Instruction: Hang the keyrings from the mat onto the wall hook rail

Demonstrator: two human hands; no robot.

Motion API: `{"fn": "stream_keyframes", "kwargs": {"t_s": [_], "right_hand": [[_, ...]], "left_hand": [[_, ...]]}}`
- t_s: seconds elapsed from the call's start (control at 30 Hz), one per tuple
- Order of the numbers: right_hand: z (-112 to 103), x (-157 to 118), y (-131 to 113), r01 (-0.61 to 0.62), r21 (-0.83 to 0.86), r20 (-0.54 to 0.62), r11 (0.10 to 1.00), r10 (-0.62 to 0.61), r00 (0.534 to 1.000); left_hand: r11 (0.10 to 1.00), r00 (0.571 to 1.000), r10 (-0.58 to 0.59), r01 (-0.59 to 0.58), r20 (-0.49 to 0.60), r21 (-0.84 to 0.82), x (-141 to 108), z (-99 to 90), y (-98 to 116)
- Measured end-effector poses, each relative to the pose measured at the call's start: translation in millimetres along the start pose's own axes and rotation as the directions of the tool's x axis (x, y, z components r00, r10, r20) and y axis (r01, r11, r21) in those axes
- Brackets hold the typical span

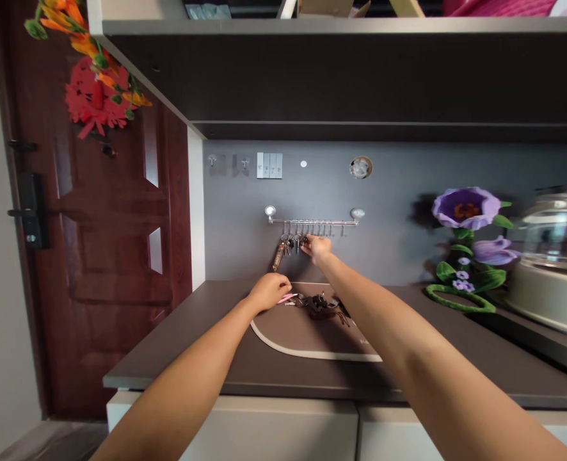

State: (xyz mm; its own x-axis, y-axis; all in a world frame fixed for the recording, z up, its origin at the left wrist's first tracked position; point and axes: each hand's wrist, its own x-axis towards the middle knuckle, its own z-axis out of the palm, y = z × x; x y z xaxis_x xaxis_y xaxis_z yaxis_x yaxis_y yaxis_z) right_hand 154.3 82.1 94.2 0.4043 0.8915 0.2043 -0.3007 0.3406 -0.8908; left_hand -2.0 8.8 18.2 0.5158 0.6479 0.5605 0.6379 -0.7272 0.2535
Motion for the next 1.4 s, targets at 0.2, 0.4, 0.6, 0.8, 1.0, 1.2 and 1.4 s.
{"fn": "stream_keyframes", "kwargs": {"t_s": [0.2,0.4,0.6,0.8,1.0,1.2,1.4], "right_hand": [[-4.3,-3.0,4.0,0.021,-0.036,0.043,0.999,-0.02,0.999],[-5.5,-6.0,6.1,0.065,-0.109,0.069,0.992,-0.058,0.996],[-13.0,-14.2,8.5,0.057,-0.178,0.076,0.982,-0.044,0.996],[-24.4,-35.9,7.1,0.022,-0.246,0.083,0.969,-0.001,0.997],[-42.7,-68.9,13.3,0.056,-0.345,0.291,0.937,0.05,0.955],[-70.5,-79.3,33.7,0.393,-0.628,0.443,0.672,-0.107,0.89],[-79.7,-73.3,42.2,0.577,-0.723,0.566,0.38,-0.153,0.81]], "left_hand": [[1.0,1.0,-0.002,0.002,0.001,0.023,0.5,1.1,-2.0],[0.999,1.0,0.016,-0.015,-0.005,0.048,0.3,2.4,-4.8],[0.999,1.0,-0.013,0.012,0.017,0.041,-0.5,0.8,-3.1],[1.0,1.0,-0.018,0.017,0.019,0.023,-0.8,0.2,-3.8],[1.0,0.999,0.023,-0.023,0.036,0.016,-1.3,2.2,-9.3],[0.998,0.996,0.044,-0.047,0.082,0.039,-2.3,4.9,-13.4],[0.997,0.991,0.043,-0.051,0.127,0.061,-4.7,7.0,-15.4]]}}
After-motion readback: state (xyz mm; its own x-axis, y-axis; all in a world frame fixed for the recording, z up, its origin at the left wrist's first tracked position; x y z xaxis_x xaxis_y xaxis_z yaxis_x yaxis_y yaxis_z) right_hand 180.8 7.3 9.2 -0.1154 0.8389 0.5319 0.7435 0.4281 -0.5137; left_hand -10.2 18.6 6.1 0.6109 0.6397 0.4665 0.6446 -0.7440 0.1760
